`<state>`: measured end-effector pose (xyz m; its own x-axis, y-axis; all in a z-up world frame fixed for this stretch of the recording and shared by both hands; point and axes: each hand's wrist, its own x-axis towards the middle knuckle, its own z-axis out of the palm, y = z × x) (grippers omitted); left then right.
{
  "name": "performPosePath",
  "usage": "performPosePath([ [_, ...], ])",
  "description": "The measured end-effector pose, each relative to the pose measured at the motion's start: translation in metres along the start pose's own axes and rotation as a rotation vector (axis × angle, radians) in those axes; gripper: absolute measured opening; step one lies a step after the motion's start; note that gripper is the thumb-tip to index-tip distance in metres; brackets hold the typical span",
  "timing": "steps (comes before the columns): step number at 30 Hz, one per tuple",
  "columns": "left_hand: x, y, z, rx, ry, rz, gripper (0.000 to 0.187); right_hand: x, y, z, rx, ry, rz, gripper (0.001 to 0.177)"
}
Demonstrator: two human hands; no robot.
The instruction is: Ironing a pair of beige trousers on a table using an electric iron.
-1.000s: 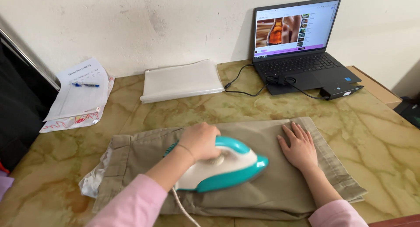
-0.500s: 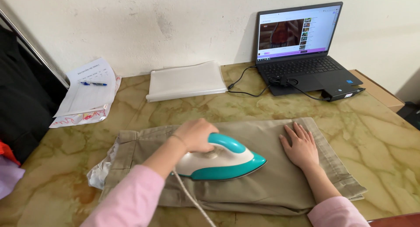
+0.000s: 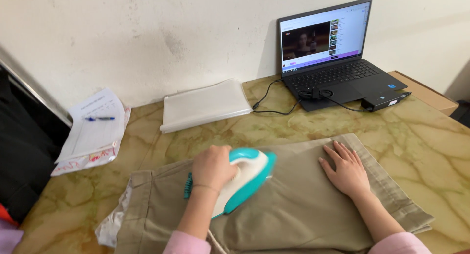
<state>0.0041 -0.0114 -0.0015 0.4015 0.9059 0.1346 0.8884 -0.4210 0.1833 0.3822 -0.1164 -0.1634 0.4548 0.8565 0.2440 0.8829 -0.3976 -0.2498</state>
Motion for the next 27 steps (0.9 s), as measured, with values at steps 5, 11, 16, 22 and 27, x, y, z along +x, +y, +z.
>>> performPosePath([
  [5, -0.02, 0.009, -0.037, 0.024, -0.155, 0.321, 0.036, 0.003, -0.001, -0.001, 0.002, -0.008, 0.03, 0.058],
  [11, 0.015, -0.01, 0.031, 0.014, 0.006, -0.058, 0.043, -0.001, -0.003, 0.001, 0.035, -0.001, 0.03, 0.059],
  [16, 0.018, -0.011, 0.031, 0.004, 0.049, -0.078, 0.04, -0.002, -0.008, -0.007, 0.028, 0.012, 0.028, 0.058],
  [22, -0.002, -0.004, -0.004, 0.056, -0.055, 0.354, 0.026, 0.0, -0.011, -0.008, 0.093, -0.013, 0.05, 0.062],
  [27, 0.008, 0.006, 0.017, 0.079, 0.019, 0.073, 0.011, 0.002, -0.011, -0.008, 0.092, -0.008, 0.048, 0.062],
])
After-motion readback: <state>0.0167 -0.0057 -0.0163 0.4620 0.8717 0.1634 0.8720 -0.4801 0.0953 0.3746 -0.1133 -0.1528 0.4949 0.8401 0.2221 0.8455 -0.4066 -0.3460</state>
